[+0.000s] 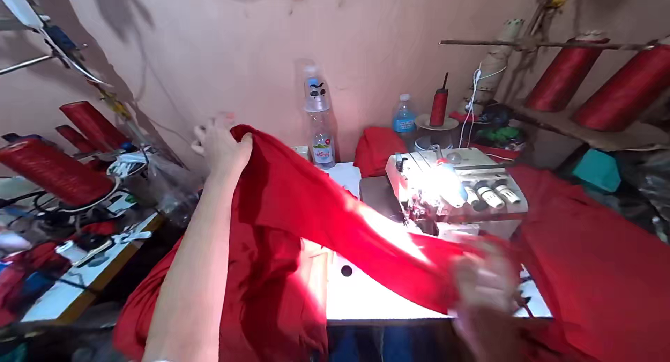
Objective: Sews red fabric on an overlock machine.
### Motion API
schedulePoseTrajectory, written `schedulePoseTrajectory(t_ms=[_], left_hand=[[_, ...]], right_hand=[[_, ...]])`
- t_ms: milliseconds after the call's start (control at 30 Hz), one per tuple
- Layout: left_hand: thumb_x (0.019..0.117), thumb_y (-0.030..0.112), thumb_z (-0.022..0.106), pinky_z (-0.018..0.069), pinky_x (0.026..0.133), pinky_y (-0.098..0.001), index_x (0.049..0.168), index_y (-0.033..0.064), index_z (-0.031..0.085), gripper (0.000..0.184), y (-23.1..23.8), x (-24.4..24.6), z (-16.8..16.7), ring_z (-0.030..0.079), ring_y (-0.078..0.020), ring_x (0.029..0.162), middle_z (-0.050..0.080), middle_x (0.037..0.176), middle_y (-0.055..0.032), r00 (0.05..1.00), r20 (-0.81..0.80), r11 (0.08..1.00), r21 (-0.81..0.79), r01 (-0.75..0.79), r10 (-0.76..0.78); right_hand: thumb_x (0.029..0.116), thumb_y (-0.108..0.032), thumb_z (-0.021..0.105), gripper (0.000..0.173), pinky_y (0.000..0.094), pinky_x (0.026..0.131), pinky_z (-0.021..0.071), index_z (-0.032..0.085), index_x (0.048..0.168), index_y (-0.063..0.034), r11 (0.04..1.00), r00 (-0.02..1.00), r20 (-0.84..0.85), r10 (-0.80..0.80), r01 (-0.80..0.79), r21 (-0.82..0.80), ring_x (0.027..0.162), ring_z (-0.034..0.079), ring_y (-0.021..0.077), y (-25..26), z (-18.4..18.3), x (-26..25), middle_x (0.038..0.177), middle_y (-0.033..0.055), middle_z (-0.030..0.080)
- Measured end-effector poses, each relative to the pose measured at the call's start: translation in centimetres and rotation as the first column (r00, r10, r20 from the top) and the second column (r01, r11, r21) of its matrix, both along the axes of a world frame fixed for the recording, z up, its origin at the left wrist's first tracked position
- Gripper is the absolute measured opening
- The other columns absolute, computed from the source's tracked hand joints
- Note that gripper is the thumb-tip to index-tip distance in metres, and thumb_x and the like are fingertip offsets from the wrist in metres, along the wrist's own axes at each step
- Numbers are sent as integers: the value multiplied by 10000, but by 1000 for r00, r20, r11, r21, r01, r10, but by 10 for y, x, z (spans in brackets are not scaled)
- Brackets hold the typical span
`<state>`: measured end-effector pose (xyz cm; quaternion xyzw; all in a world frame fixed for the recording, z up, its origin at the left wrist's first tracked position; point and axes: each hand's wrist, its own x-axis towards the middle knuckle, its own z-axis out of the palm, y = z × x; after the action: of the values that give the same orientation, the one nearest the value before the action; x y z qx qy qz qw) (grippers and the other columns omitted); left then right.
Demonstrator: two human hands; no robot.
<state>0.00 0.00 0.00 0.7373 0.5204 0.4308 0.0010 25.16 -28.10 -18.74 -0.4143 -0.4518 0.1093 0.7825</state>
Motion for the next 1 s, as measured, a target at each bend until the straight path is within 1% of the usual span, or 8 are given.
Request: schedulePoseTrajectory(t_ms=[100, 267, 500, 567, 667, 767, 900, 1000], left_hand=[[933, 202, 706, 427, 1051, -589, 1423, -88, 452, 623, -50, 5, -25, 533, -418, 1270, 533, 1383, -313, 985, 30, 981, -92, 169, -167], [772, 447, 810, 539, 612, -303, 889, 26, 702, 450, -166, 15, -143, 635, -86, 659, 672, 736, -15, 818, 2, 793, -243, 559, -575], [758, 176, 722, 583, 643, -303, 786, 60, 764, 127, -197, 9, -184, 734, -140, 702, 752, 752, -61, 965, -85, 958, 127, 258, -248], [819, 124, 666, 598, 721, -357, 850, -1, 771, 167, -205, -8, -178, 754, -222, 781, 761, 818, -136, 983, -129, 975, 165, 150, -129], [843, 55, 639, 535, 771, -143, 902, -48, 765, 173, -215, -23, -183, 705, -24, 796, 767, 857, -92, 979, 109, 983, 78, 164, -172], [970, -70, 464, 611, 609, -194, 1019, 59, 735, 304, -224, -13, -195, 712, -15, 676, 770, 866, 46, 580, 796, 791, -239, 564, -173], [1057, 137, 269, 614, 788, -270, 918, 170, 720, 473, -207, -6, -208, 736, -73, 866, 769, 897, 26, 56, 986, 674, -151, 723, 160], [960, 25, 367, 573, 710, -173, 791, 163, 708, 405, -197, -8, -221, 688, 15, 760, 731, 779, 89, 429, 903, 830, -234, 507, -6]], right_hand=[[927, 14, 629, 274, 270, 790, 615, 617, 1200, 7, 889, 838, -347, 421, -456, -22, 877, 718, 77, 49, -18, -49, 997, -6, 748], [824, 44, 729, 428, 243, 779, 610, 594, 1227, -13, 723, 719, -468, 515, -657, -215, 832, 720, 67, 68, -19, -62, 921, -9, 744], [794, -121, 825, 573, 145, 673, 542, 548, 1275, 24, 869, 888, 53, 458, -434, -240, 735, 634, -30, 59, -14, -53, 878, -48, 694], [838, -115, 760, 446, 108, 697, 524, 627, 1235, 38, 968, 892, 399, 213, -136, -211, 744, 635, -30, 52, -15, -44, 861, -3, 707], [897, -136, 678, 118, 147, 646, 513, 769, 957, -92, 995, 796, 605, -15, 72, -70, 718, 646, 36, 49, -33, -41, 849, 35, 730], [942, -39, 629, 136, 80, 545, 483, 757, 974, -7, 849, 879, 97, 467, -414, -329, 596, 583, -71, 44, -32, -54, 868, -25, 735], [1096, -160, 409, 207, 133, 467, 439, 574, 980, -116, 276, 436, -736, 518, -899, -339, 497, 547, -14, 61, -11, -51, 654, -55, 632], [1080, -134, 441, 235, 136, 456, 380, 575, 889, -104, 287, 518, -738, 432, -855, -432, 479, 470, -14, 74, -21, -59, 609, -68, 550]])
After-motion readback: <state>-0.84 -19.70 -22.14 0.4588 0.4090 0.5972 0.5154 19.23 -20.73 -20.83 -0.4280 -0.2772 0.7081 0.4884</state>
